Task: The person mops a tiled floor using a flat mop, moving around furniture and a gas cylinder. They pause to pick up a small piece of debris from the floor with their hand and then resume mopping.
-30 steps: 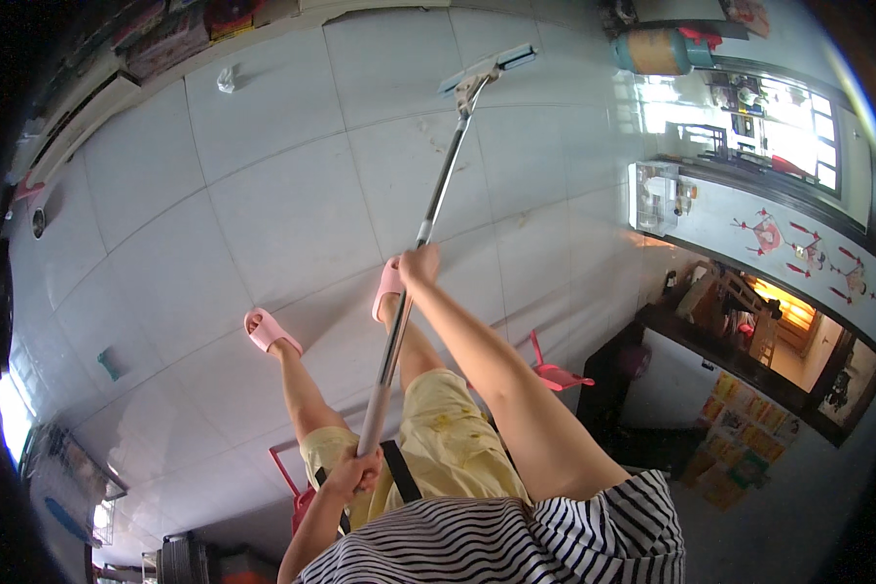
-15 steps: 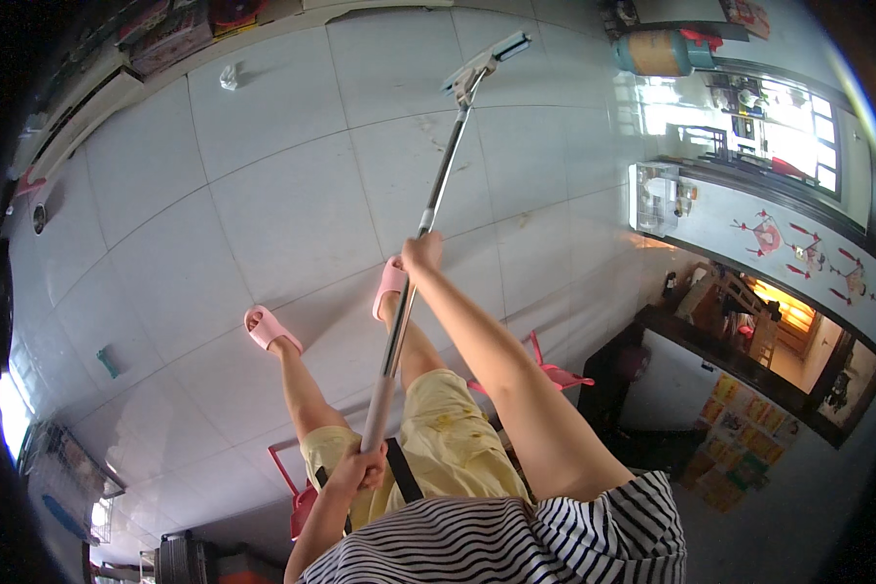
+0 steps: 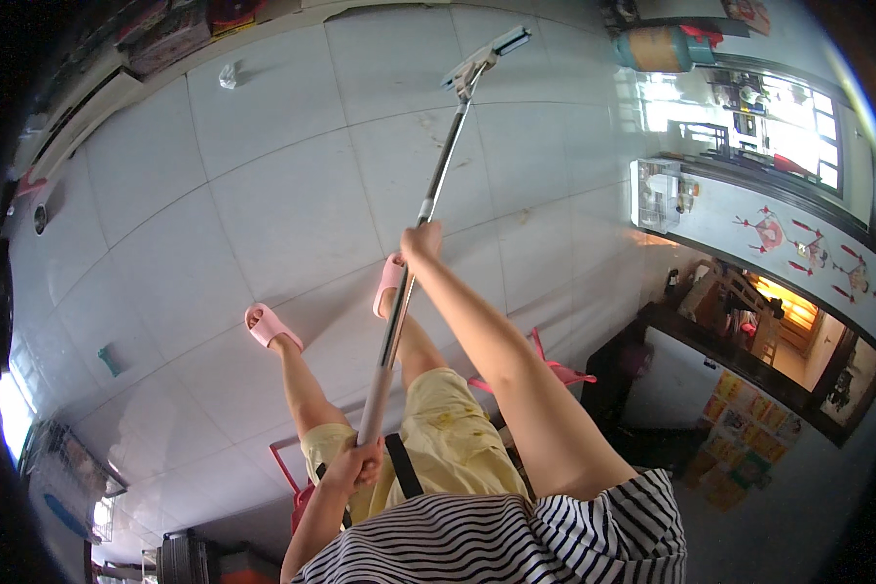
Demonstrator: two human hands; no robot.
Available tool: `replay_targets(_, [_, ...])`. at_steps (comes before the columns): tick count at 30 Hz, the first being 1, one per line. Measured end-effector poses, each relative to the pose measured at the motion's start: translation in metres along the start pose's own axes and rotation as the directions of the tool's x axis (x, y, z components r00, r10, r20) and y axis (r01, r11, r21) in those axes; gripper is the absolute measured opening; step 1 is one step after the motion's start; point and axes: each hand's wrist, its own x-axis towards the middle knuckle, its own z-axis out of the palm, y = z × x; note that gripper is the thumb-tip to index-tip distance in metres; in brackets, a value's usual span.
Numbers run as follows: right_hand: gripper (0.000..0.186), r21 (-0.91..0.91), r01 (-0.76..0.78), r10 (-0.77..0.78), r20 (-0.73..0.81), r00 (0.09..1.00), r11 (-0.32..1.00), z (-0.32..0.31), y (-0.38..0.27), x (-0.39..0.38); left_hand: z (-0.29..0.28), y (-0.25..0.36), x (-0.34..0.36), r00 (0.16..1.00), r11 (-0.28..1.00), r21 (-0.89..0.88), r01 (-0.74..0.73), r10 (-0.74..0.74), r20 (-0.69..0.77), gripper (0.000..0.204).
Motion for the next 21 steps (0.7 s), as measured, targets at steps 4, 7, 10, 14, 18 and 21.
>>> replay_targets(4, [0.017, 0.036, -0.016, 0.014, 0.042, 0.999, 0.999, 0.024, 0.056, -0.043, -0.029, -0.042, -0.041, 0.997, 0.998, -0.018, 0.06, -0.061, -0.047, 0.007])
replay_targets(7, [0.018, 0.05, 0.005, -0.006, 0.022, 1.0, 0.999, 0.036, 0.077, -0.031, -0.033, -0.043, -0.045, 0.996, 0.997, -0.011, 0.083, -0.083, -0.044, 0.007])
replay_targets(10, [0.007, 0.044, -0.033, 0.032, 0.024, 0.999, 0.998, 0.026, 0.035, 0.007, -0.021, -0.007, -0.012, 1.0, 1.0, 0.006, 0.029, -0.029, -0.002, 0.008])
replay_targets(14, [0.015, 0.077, 0.044, -0.038, -0.078, 0.996, 0.996, 0.003, -0.015, 0.039, 0.014, 0.028, 0.024, 0.999, 0.999, -0.05, 0.003, 0.0, 0.042, 0.011])
replay_targets(18, [0.009, 0.06, 0.02, -0.019, -0.005, 1.0, 0.998, -0.004, 0.007, 0.008, 0.005, -0.003, 0.008, 0.998, 1.0, -0.009, 0.011, -0.011, 0.067, 0.007])
replay_targets(21, [0.016, -0.013, -0.033, 0.033, -0.002, 0.999, 0.999, 0.024, 0.063, -0.014, -0.018, -0.03, -0.028, 0.999, 0.998, -0.021, 0.053, -0.053, 0.013, 0.007])
